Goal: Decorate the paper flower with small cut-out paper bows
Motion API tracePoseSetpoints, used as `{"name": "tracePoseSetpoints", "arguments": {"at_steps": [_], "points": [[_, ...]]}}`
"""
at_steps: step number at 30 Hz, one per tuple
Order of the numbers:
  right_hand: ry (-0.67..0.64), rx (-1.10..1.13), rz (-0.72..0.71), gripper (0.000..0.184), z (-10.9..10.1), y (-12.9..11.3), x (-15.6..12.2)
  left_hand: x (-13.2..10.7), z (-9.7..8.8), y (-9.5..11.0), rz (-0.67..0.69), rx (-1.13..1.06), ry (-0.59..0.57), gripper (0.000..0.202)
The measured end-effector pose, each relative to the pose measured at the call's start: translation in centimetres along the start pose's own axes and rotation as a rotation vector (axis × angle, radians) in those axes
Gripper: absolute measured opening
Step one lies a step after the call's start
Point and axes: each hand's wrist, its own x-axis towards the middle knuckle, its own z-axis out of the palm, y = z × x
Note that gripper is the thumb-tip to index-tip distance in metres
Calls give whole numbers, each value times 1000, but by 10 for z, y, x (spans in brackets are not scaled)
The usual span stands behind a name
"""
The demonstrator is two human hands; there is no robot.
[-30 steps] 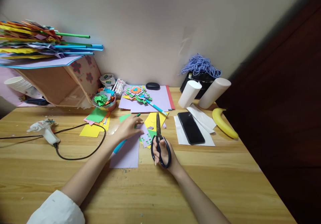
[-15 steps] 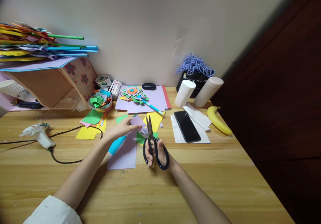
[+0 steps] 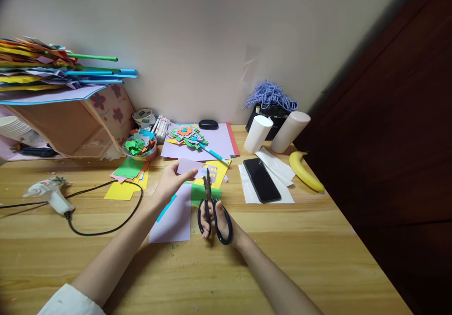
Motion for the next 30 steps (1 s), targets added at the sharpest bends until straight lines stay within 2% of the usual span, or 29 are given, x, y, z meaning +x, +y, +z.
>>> {"name": "tracePoseSetpoints", "arguments": {"at_steps": [3,7,14,30], "points": [[41,12,-27,74,-1,-1,1,-3,4,2,-48,23,-52,32],[90,21,-42,74,0,-3,2,-7,9,7,-151,20,-52,37],[114,68,-67,72,2,-2,3,-6,9,4,-203,53,-64,39],[55,89,-58,69,-2,-1,4,-8,5,20,-201,46,-20,37]]}}
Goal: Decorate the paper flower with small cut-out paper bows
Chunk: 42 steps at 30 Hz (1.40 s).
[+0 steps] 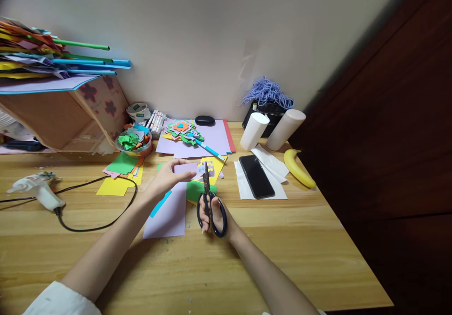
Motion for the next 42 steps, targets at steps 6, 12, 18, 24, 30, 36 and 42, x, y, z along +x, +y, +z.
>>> {"name": "tracePoseSetpoints", "arguments": {"at_steps": [6,12,18,24,30,36,42], "points": [[-6,-24,-19,66,-3,2,-2,5,-4,-7,39,-33,-28,43],[-37,-31,-18,65,-5,4,-3,7,-8,-7,70,-15,-56,39],[-24,-30,-10,65,-5,3,-3,3,-6,-2,61,-26,-38,36],[-23,-19,-10,63,-2,-1,-5,3,-5,-3,69,-62,-48,37],[-12,-18,-5,63,-4,2,-6,3,-6,-2,72,-58,-51,36],[-14,-33,-13,64,-3,0,-5,2,-5,-2,47,-75,-55,42],[-4,-50,-30,65,-5,3,-5,3,-4,-4,28,-79,-75,43]]}}
